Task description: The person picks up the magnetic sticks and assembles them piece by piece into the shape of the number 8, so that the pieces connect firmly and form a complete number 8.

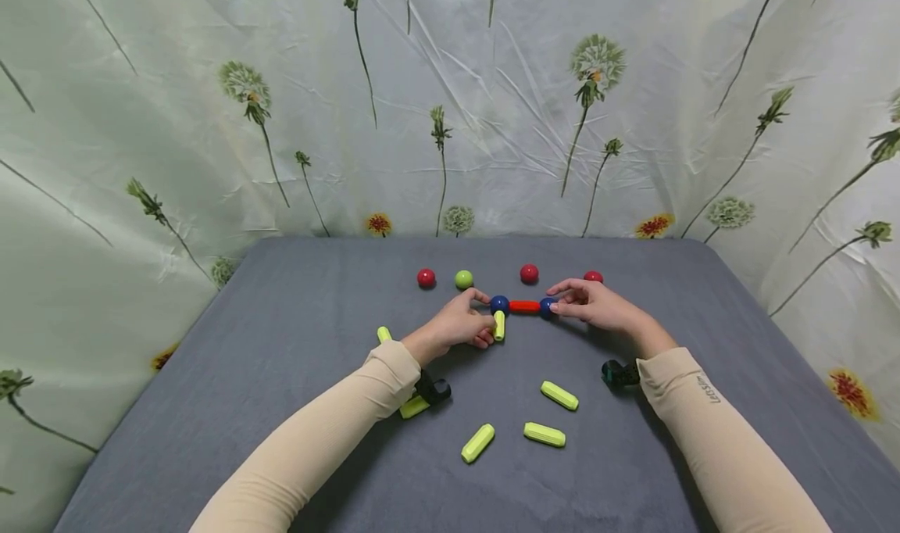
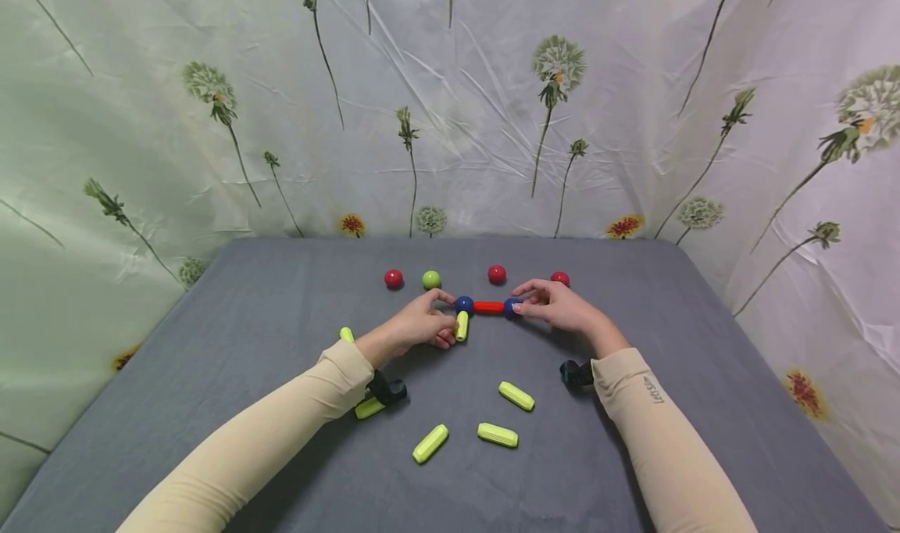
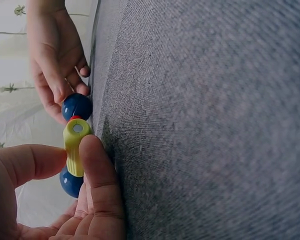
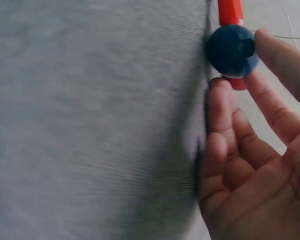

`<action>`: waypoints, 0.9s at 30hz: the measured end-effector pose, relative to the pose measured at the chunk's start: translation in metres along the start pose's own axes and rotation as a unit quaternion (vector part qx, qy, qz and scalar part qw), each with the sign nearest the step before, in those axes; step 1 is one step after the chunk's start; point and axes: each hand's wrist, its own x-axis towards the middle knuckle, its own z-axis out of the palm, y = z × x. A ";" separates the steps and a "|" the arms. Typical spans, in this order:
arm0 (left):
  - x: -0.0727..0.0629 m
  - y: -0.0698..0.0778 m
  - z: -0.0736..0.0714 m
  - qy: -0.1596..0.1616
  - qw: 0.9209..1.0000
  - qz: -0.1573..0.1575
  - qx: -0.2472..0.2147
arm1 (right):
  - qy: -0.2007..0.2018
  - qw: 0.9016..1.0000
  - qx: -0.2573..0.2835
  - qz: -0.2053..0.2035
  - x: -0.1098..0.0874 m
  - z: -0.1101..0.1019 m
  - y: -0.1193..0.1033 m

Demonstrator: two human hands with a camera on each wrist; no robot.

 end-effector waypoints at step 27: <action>-0.015 -0.009 0.002 -0.023 0.996 -0.005 -0.090 | -0.009 0.995 -0.049 -0.086 0.059 0.006 -0.068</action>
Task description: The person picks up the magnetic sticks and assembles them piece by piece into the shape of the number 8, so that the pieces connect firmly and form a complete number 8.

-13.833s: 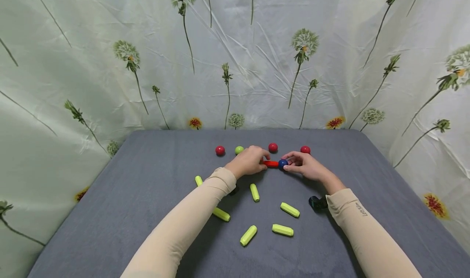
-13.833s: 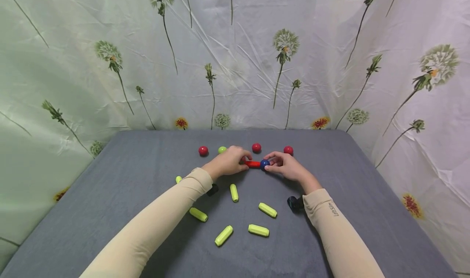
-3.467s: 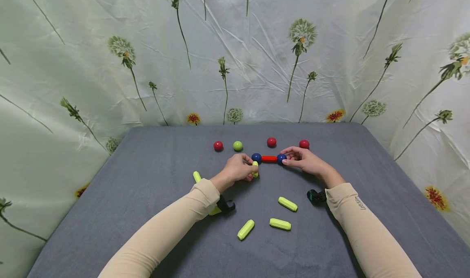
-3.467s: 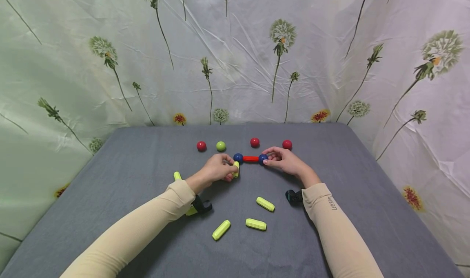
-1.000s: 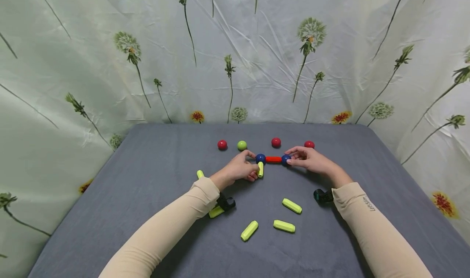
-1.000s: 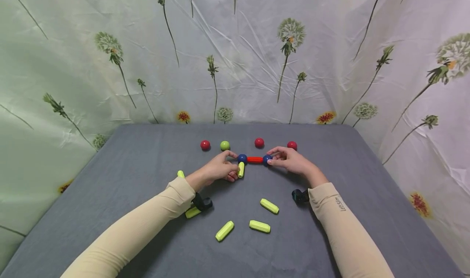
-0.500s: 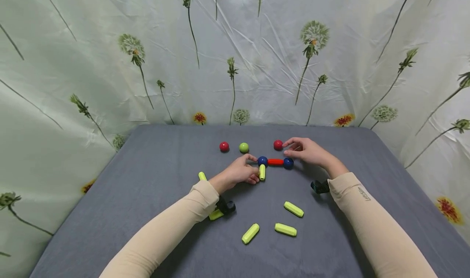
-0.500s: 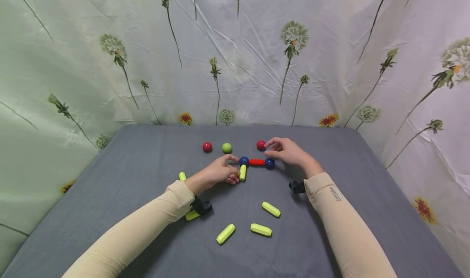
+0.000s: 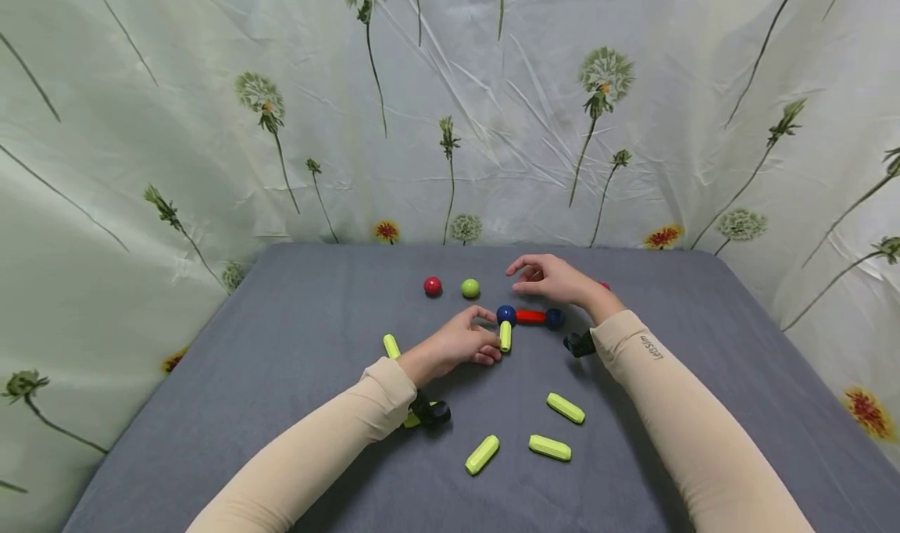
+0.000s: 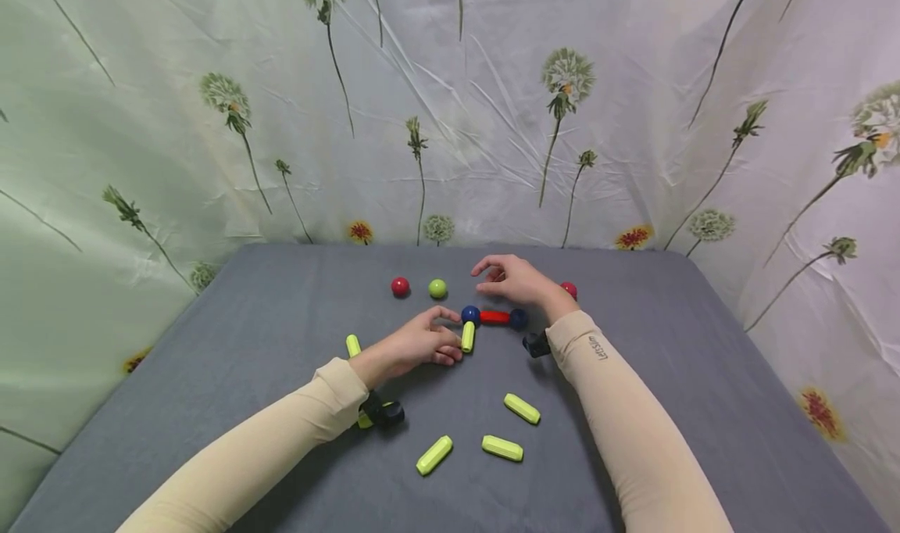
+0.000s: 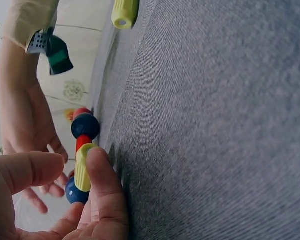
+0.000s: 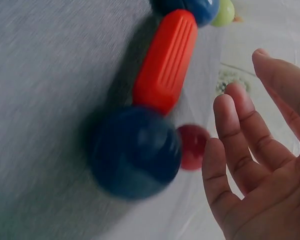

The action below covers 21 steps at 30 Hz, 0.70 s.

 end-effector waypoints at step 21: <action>-0.005 -0.006 -0.004 -0.027 0.999 0.020 -0.031 | -0.042 0.999 -0.015 0.003 0.044 0.028 -0.017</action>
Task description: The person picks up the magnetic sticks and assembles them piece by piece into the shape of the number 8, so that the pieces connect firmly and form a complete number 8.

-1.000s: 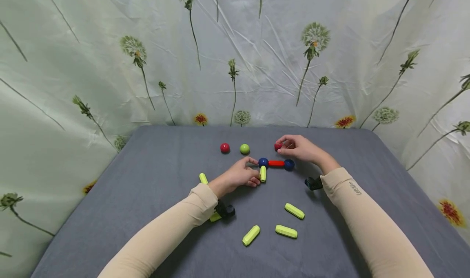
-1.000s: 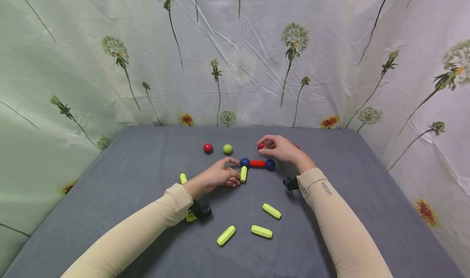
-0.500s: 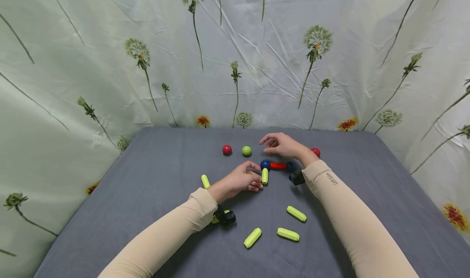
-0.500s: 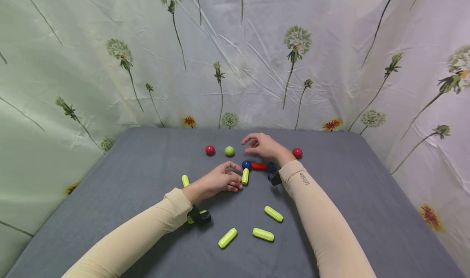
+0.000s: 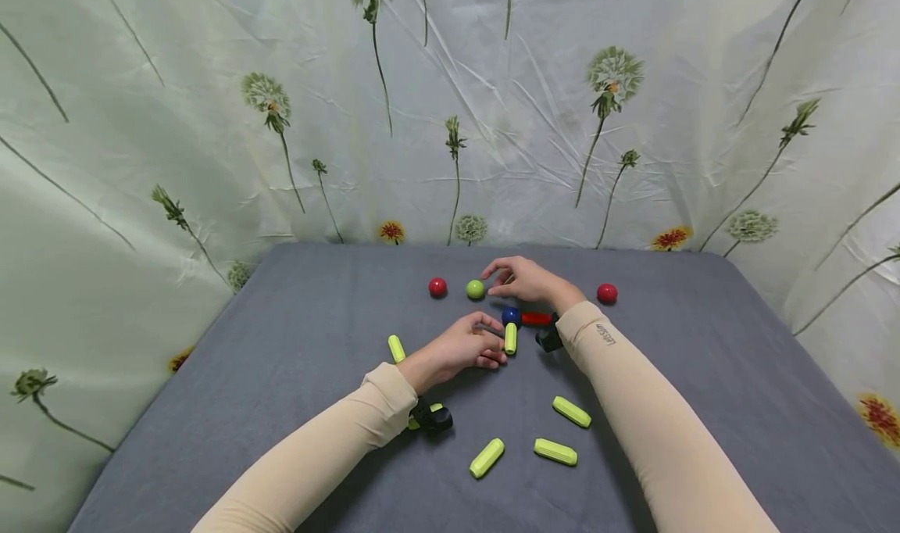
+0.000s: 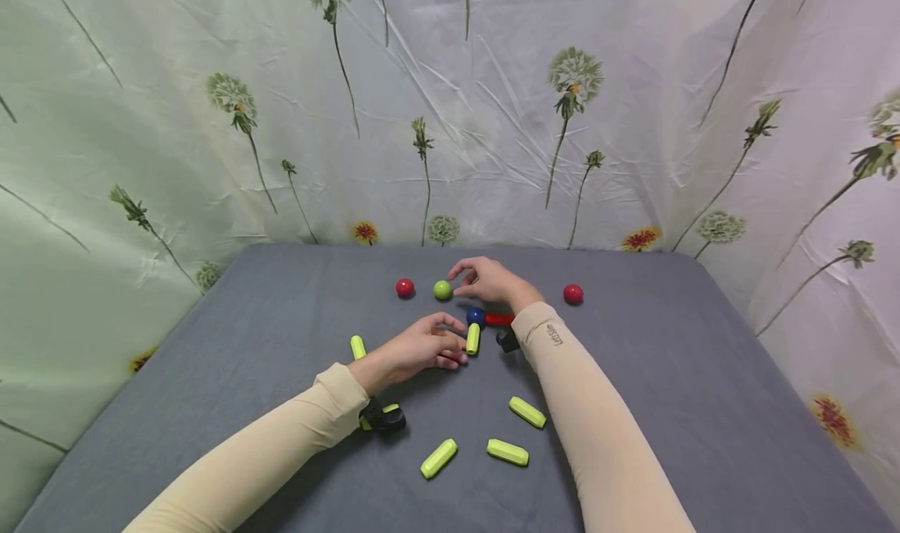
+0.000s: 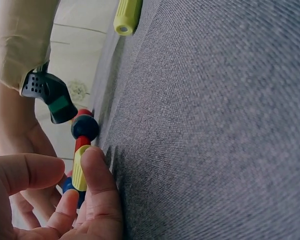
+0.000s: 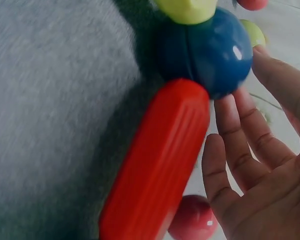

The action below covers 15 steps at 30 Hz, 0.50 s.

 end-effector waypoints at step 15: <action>-0.001 0.001 0.000 -0.005 1.000 0.002 0.000 | -0.015 1.000 -0.016 0.007 0.012 0.007 -0.007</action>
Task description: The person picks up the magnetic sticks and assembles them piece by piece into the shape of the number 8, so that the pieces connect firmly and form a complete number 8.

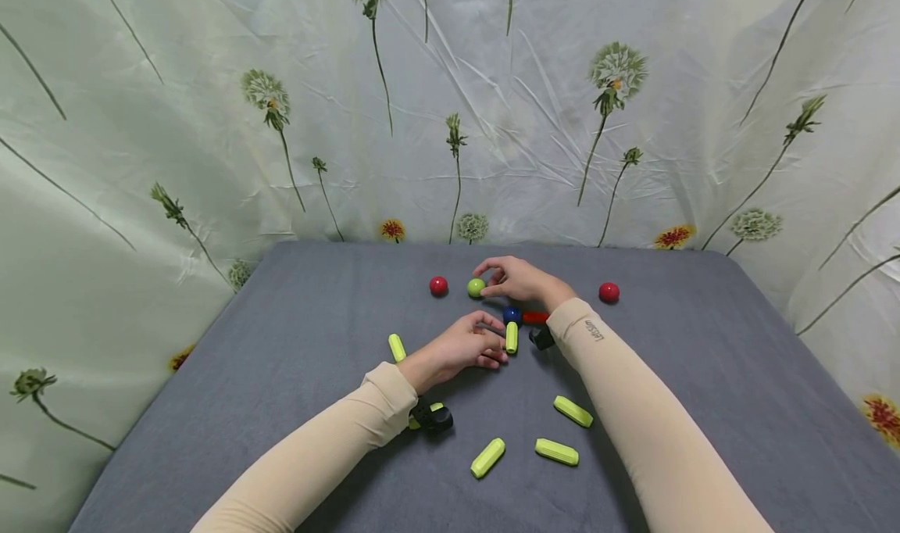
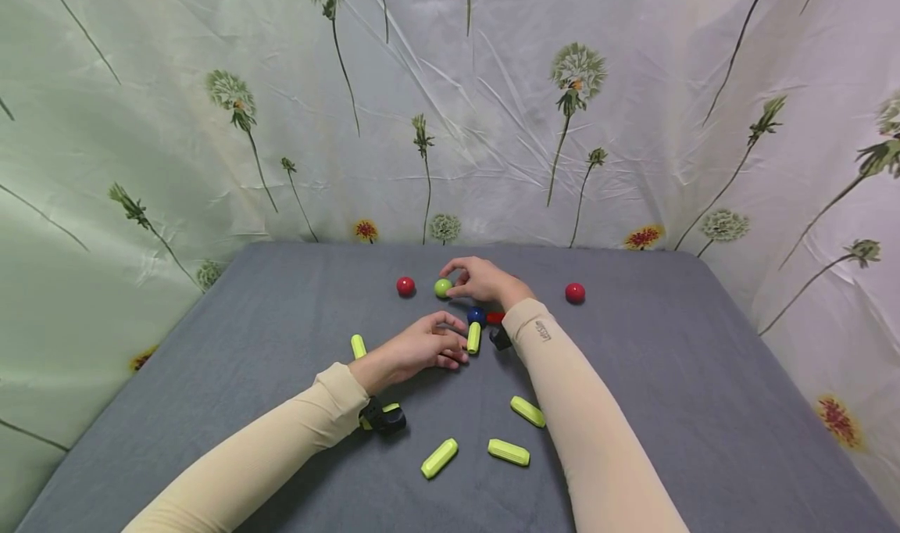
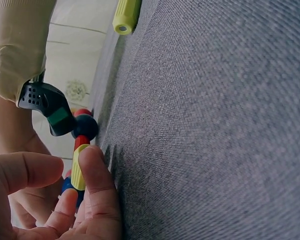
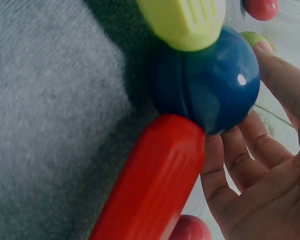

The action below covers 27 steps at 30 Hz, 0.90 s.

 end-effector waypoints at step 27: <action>0.002 0.000 -0.001 0.000 1.000 0.000 0.008 | 0.001 1.000 -0.021 0.010 -0.002 0.004 -0.002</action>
